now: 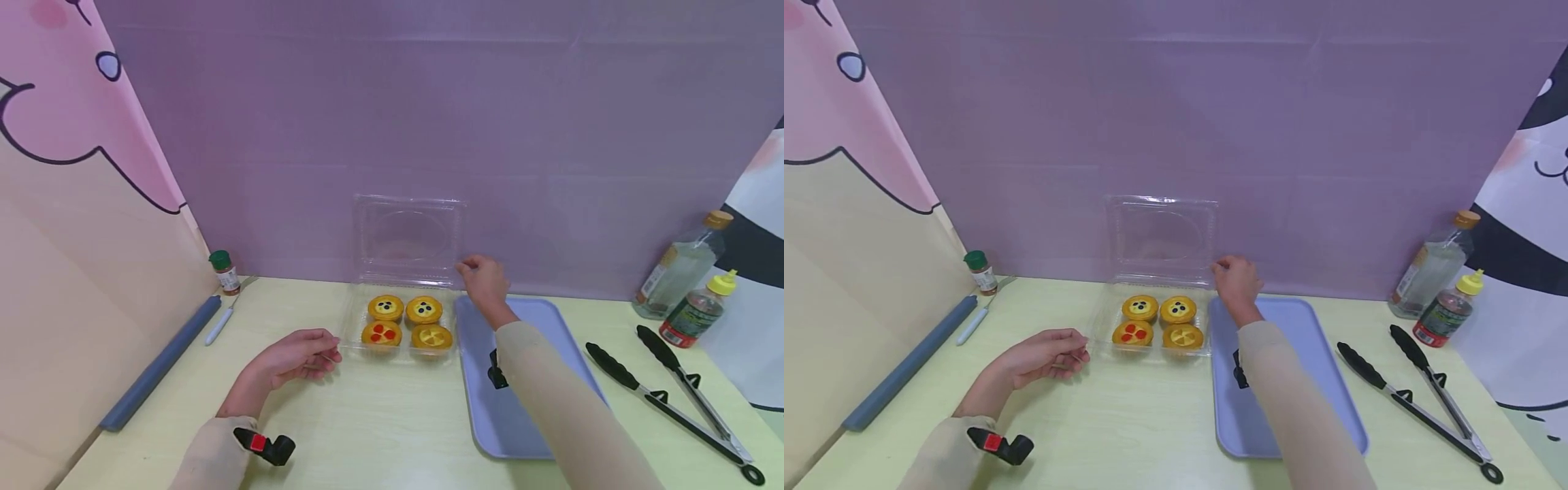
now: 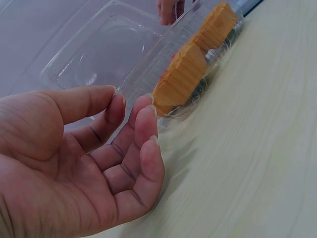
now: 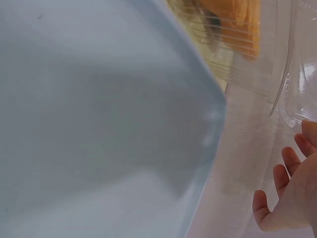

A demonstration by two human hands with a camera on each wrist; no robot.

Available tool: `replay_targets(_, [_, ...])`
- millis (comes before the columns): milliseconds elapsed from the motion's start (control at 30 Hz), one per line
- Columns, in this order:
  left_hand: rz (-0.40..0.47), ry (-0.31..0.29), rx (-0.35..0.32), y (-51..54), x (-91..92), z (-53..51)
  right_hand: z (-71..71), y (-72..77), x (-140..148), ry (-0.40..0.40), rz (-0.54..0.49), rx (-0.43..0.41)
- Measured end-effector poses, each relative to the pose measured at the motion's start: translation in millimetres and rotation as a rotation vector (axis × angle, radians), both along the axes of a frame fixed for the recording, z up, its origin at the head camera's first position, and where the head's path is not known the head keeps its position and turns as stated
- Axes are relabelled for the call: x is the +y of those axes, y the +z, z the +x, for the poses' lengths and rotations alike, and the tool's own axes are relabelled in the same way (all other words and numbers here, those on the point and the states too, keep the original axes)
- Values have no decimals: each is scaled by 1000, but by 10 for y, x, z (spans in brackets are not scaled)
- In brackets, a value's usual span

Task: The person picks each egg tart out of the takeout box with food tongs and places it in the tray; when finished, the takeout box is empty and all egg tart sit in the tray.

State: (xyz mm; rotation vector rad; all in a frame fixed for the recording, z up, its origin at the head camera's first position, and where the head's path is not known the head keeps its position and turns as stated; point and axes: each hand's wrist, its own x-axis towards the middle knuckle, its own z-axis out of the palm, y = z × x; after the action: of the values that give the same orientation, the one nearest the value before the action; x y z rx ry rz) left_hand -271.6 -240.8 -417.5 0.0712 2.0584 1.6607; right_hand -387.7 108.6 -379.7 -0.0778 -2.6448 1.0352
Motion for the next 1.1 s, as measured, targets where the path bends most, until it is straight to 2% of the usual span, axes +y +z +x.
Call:
replay_targets(200, [13,-13,4,-9,11,1,1,7,26,-17,33,20])
replay_targets(733, [-1,-12,-16,1,10,-20,-15,3,45,-12,0,-1])
replay_targets(900, [-14,-8,-14,3,-20,-26,102,89,99,29,6,17])
replay_targets(1100, [-33,-4,-6,14,-49,-29,384,261,316,158,-7,59])
